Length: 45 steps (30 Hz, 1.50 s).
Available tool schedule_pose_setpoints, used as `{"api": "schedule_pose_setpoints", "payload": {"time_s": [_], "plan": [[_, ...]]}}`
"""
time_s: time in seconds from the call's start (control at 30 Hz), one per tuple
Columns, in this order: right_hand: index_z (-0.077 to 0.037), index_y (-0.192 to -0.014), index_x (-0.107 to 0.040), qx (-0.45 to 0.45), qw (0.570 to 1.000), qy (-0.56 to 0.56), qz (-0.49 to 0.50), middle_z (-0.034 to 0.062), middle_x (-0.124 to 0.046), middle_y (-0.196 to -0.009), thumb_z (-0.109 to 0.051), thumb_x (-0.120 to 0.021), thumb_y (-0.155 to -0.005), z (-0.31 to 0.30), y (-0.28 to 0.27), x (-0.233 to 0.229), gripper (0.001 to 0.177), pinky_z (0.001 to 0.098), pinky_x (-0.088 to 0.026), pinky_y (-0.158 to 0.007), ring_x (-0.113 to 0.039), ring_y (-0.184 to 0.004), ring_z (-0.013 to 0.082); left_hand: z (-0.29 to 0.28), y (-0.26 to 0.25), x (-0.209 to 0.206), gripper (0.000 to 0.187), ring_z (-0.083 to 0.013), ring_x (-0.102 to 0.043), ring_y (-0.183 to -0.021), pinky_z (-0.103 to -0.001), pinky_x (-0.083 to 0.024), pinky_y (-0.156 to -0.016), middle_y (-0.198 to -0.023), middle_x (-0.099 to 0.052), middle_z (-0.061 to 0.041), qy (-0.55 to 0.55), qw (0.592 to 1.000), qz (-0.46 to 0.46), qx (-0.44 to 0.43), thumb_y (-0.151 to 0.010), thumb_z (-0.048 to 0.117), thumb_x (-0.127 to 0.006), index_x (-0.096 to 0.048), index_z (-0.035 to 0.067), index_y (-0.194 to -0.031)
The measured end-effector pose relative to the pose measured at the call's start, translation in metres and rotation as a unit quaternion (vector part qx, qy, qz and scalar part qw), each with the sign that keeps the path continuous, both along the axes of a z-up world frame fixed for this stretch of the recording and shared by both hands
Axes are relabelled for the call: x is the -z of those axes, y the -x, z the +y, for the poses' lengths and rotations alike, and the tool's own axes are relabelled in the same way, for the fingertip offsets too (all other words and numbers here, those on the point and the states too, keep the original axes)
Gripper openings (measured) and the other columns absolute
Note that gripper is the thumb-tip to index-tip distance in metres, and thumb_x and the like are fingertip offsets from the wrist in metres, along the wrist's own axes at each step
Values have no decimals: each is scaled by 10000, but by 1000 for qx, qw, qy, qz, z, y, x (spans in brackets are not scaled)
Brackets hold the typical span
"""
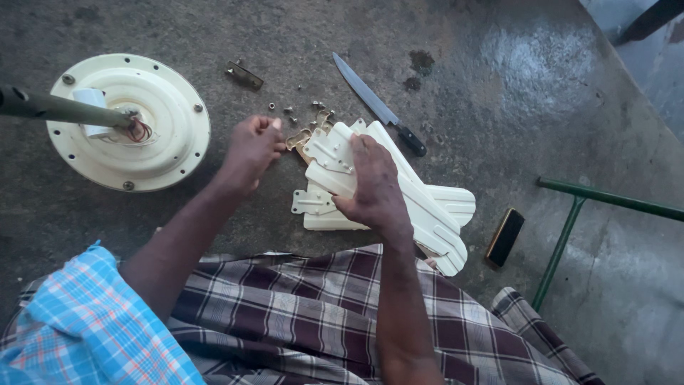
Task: The person disassembles a ceiling fan, removes the blades, and uses a knife to scrape or clean the blade surfaces. They handle the fan hub, blades, and small hardware pieces on the floor.
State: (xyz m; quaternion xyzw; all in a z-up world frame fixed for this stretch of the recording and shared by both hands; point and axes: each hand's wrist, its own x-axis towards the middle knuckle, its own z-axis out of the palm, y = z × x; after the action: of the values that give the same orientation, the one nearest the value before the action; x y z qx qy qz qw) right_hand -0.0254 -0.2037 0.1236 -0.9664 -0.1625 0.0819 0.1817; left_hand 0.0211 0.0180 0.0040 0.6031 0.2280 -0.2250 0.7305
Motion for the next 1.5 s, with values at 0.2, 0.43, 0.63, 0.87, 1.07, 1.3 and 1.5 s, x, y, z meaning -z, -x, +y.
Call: {"api": "schedule_pose_setpoints", "payload": {"time_s": [0.2, 0.43, 0.63, 0.87, 1.07, 1.3, 1.5], "plan": [[50, -1480, -398, 1, 1000, 8, 2, 302, -450, -1455, -246, -896, -589, 0, -2, -2, 1062, 505, -359, -1159, -446, -1346, 473, 1, 13, -31, 340, -250, -666, -896, -402, -563, -768, -1037, -662, -131, -360, 885, -252, 153, -839, 124, -743, -681, 86, -1171], [37, -1501, -404, 5, 1000, -19, -10, 278, -466, -1471, -231, -879, -617, -3, 2, -7, 1039, 500, -367, -1177, -453, -1369, 465, -4, 16, -15, 252, -315, -674, -976, -414, -596, -762, -1087, -584, -154, -480, 721, -432, 250, -885, 88, -721, -696, 128, -1133], [45, -1494, -391, 0, 1000, -6, -20, 301, -445, -1469, -244, -888, -601, -6, 1, 2, 1063, 514, -350, -1172, -432, -1365, 474, -3, 19, -8, 244, -276, -684, -945, -401, -596, -723, -1106, -601, -145, -528, 664, -453, 274, -882, 18, -661, -706, 105, -1106], [1, -1523, -399, -8, 1000, -15, -15, 281, -454, -1483, -256, -888, -630, 1, 6, 7, 1050, 513, -345, -1179, -443, -1382, 460, 9, 18, -28, 227, -305, -689, -949, -427, -568, -753, -1110, -628, -163, -615, 640, -373, 272, -851, 38, -700, -714, 31, -1077], [0, -1500, -400, -16, 1000, -12, -3, 283, -459, -1451, -267, -897, -597, 7, 3, 5, 1065, 527, -361, -1137, -459, -1330, 464, 12, 20, -61, 397, -332, -693, -931, -422, -573, -761, -1108, -618, -193, -604, 684, -298, 281, -634, 117, -714, -724, 44, -1025], [-6, -1509, -405, -28, 999, -27, -1, 279, -468, -1450, -269, -907, -603, 6, 6, 9, 1069, 527, -366, -1135, -464, -1339, 466, 13, 7, -88, 354, -203, -717, -852, -367, -563, -754, -987, -747, -125, -194, 952, -81, 225, -988, 363, -659, -715, 55, -1154], [-17, -1535, -399, -52, 996, -58, 39, 262, -470, -1498, -259, -856, -664, 2, 9, 15, 1013, 515, -360, -1183, -468, -1383, 443, -4, 15, -58, 336, -135, -690, -719, -307, -543, -621, -889, -763, -62, -58, 972, -45, 224, -933, 268, -694, -709, 32, -1171]]}}
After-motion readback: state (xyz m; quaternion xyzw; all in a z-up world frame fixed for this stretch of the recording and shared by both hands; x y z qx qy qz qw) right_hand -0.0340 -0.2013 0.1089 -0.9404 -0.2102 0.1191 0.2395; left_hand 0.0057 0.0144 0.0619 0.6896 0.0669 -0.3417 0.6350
